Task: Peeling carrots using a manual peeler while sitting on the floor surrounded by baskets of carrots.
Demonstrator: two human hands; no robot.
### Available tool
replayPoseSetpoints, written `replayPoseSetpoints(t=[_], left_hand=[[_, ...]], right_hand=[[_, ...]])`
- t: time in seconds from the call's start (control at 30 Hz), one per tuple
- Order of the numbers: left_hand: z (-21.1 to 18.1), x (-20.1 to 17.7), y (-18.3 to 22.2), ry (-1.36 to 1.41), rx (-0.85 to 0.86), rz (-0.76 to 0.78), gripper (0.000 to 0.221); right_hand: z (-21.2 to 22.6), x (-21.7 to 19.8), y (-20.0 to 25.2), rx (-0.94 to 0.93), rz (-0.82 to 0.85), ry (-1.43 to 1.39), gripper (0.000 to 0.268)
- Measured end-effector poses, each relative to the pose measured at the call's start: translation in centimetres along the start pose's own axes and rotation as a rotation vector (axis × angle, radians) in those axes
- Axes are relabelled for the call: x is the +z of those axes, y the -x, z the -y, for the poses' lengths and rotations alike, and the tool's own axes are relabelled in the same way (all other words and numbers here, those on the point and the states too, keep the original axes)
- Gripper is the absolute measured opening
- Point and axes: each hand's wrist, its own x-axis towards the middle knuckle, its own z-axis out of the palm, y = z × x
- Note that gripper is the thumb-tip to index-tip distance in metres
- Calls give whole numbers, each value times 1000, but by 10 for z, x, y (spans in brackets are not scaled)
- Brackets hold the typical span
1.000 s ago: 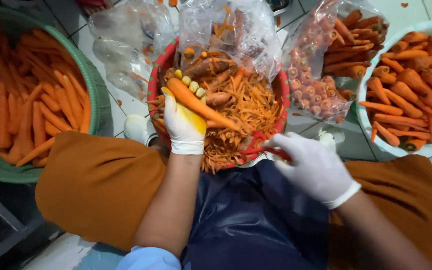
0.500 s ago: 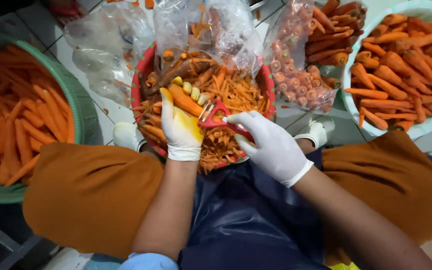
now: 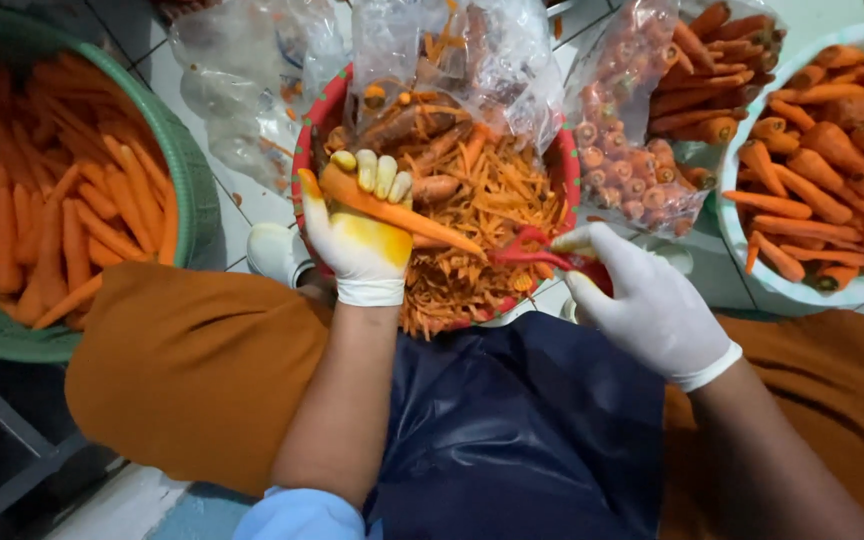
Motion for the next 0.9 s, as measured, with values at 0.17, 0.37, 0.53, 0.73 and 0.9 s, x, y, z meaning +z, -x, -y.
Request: replayPoseSetpoints(t=[0.17, 0.37, 0.53, 0.73, 0.9], left_hand=[[12, 14, 5, -51, -40, 42, 30], [21, 18, 10, -71, -75, 17, 28], [1, -1, 2, 13, 12, 11, 24], [-18, -3, -7, 4, 61, 207, 34], [-11, -8, -5, -154, 93, 64, 38]], right_hand=[[11, 14, -2, -145, -95, -177, 30], [2, 45, -11, -443, -145, -117, 36], [-11, 35, -3, -473, -71, 5, 31], [-19, 20, 2, -355, -100, 217, 30], [-7, -14, -2, -92, 164, -9, 55]])
